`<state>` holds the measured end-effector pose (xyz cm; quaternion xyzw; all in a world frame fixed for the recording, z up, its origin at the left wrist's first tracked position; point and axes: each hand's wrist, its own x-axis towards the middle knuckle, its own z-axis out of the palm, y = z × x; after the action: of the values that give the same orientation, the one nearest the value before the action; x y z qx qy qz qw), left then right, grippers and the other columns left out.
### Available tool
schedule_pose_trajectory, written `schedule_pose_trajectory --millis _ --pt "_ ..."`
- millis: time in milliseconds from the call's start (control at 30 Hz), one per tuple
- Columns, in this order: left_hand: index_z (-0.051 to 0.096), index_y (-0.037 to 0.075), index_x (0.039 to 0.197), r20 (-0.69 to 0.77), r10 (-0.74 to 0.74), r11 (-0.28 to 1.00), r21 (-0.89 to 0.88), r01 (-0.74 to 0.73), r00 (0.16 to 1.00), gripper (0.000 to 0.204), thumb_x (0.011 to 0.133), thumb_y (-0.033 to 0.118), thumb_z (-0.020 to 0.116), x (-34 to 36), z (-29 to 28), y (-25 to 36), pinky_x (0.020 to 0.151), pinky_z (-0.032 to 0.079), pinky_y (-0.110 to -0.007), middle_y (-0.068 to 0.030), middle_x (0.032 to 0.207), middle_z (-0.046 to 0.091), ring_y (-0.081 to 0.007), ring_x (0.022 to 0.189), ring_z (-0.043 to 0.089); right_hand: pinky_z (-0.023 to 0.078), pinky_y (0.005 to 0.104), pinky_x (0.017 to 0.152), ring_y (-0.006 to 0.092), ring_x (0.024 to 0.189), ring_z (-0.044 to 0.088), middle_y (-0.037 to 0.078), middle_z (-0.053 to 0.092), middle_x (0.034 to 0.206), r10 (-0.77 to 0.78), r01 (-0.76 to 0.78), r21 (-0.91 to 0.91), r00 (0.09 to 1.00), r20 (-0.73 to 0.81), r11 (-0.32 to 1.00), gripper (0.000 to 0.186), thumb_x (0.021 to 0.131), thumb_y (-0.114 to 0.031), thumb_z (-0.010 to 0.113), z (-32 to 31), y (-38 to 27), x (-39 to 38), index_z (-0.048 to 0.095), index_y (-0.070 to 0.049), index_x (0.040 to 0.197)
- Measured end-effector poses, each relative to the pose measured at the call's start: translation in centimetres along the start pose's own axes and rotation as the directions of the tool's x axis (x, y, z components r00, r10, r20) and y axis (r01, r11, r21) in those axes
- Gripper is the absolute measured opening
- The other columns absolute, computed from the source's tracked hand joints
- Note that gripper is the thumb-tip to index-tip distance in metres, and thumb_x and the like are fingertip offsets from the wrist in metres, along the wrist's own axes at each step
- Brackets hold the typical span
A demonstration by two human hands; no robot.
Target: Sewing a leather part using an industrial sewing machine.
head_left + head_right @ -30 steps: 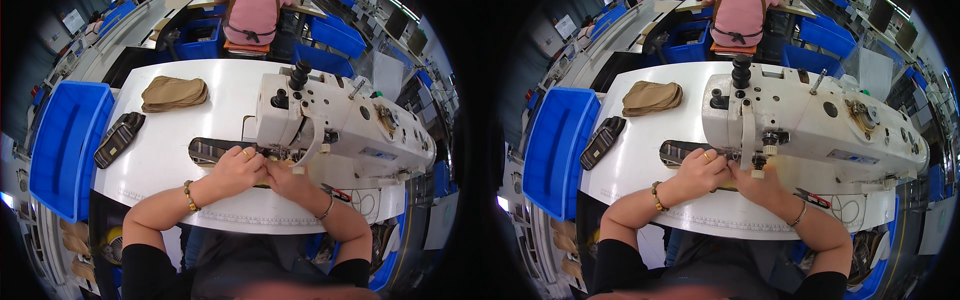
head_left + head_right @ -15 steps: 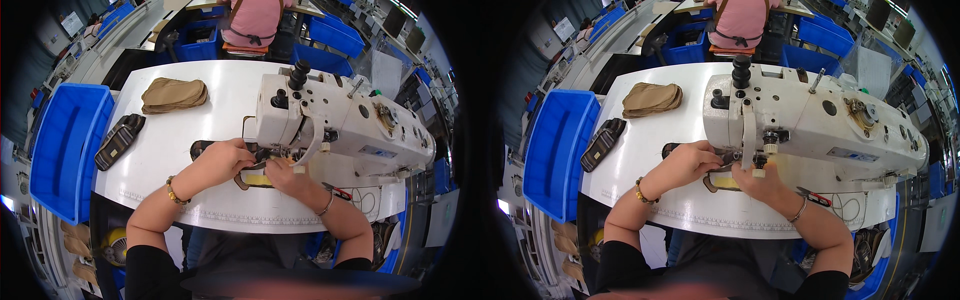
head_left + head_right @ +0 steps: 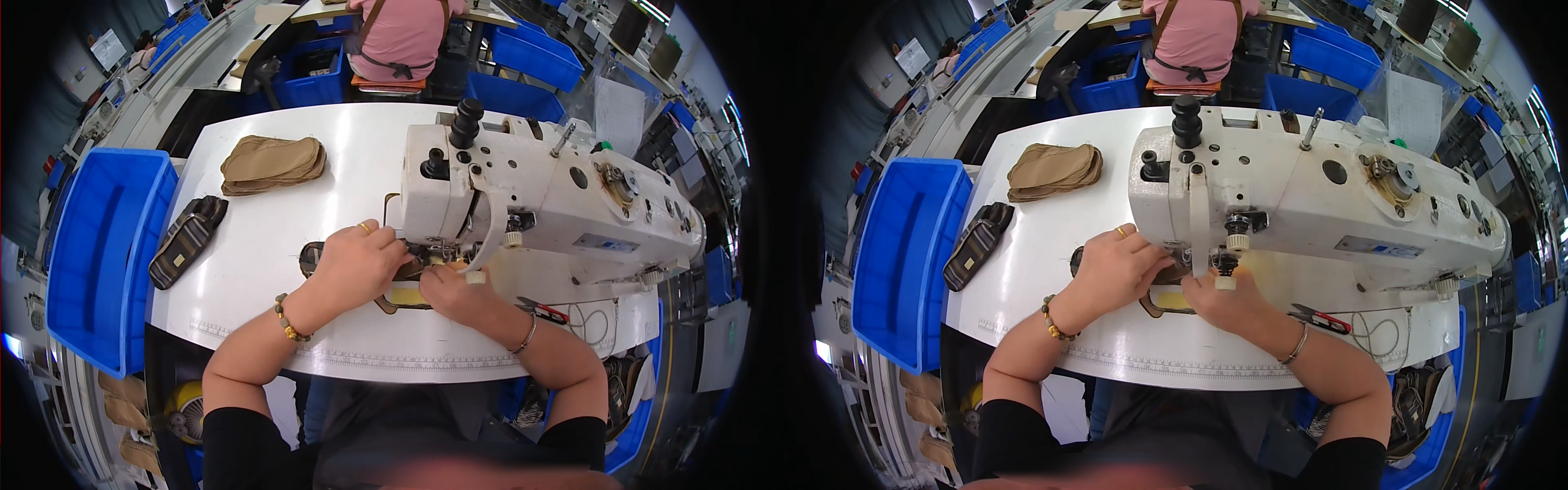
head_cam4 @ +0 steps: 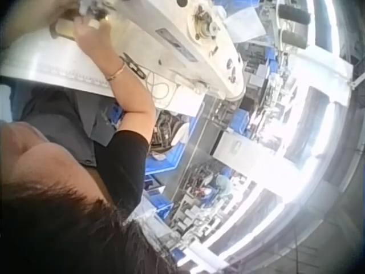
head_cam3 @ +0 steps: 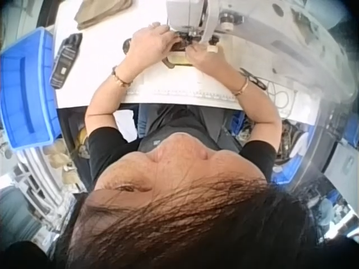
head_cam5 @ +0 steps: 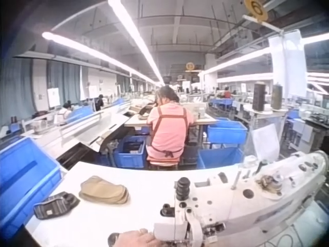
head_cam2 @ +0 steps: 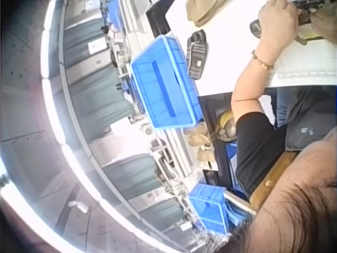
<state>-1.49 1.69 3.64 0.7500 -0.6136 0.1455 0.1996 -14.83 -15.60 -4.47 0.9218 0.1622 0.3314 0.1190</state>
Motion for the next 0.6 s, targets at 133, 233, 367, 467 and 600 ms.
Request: schedule_pose_trajectory --millis 133,233,367,467,600 --pt "0.073 0.007 0.077 0.405 -0.491 0.754 -0.246 0.609 0.771 0.025 0.085 0.031 0.073 0.8 0.5 -2.7 0.060 0.051 -0.040 -0.0111 0.060 0.065 -0.0290 0.059 0.063 0.038 0.0309 0.044 0.0128 0.054 0.053 -0.002 0.047 0.062 0.054 -0.053 0.075 0.999 -0.006 0.996 0.015 0.066 -0.013 0.063 -1.5 -0.1 0.9 0.049 -0.014 0.068" --pt "0.073 0.008 0.080 0.488 -0.479 0.770 -0.166 0.616 0.730 0.018 0.085 0.025 0.073 1.4 0.4 -2.7 0.064 0.052 -0.039 -0.0077 0.071 0.068 -0.0285 0.066 0.065 0.039 0.0320 0.044 0.0146 0.054 0.053 0.000 0.047 0.062 0.061 -0.059 0.129 0.998 -0.015 0.990 0.016 0.065 -0.012 0.064 -1.7 0.2 1.0 0.048 -0.013 0.068" --pt "0.073 0.010 0.083 0.144 -0.346 0.851 -0.369 0.374 0.927 0.005 0.082 0.015 0.073 -0.2 2.0 -2.7 0.069 0.054 -0.036 -0.0026 0.083 0.069 -0.0251 0.076 0.065 0.040 0.0330 0.044 0.0172 0.054 0.054 0.001 0.048 0.063 0.090 -0.074 0.171 0.992 -0.089 0.982 0.016 0.064 -0.009 0.066 -1.6 0.6 1.2 0.051 -0.011 0.067" --pt "0.072 0.011 0.084 -0.024 0.118 0.947 -0.299 -0.120 0.993 0.009 0.076 0.006 0.072 -0.7 2.1 -2.6 0.073 0.055 -0.032 0.0009 0.090 0.066 -0.0216 0.084 0.064 0.042 0.0339 0.044 0.0184 0.054 0.055 0.002 0.048 0.064 0.141 -0.117 0.225 0.986 -0.090 0.967 0.016 0.062 -0.008 0.068 -1.4 0.2 1.1 0.052 -0.011 0.065" --pt "0.073 0.011 0.084 0.059 0.180 0.964 -0.208 -0.164 0.982 0.012 0.073 0.007 0.072 -0.6 1.5 -1.1 0.071 0.055 -0.031 0.0010 0.085 0.066 -0.0198 0.083 0.063 0.043 0.0341 0.045 0.0196 0.054 0.055 0.002 0.048 0.065 0.183 -0.158 0.295 0.981 -0.059 0.942 0.017 0.063 -0.008 0.069 -1.5 0.3 0.9 0.052 -0.011 0.063"
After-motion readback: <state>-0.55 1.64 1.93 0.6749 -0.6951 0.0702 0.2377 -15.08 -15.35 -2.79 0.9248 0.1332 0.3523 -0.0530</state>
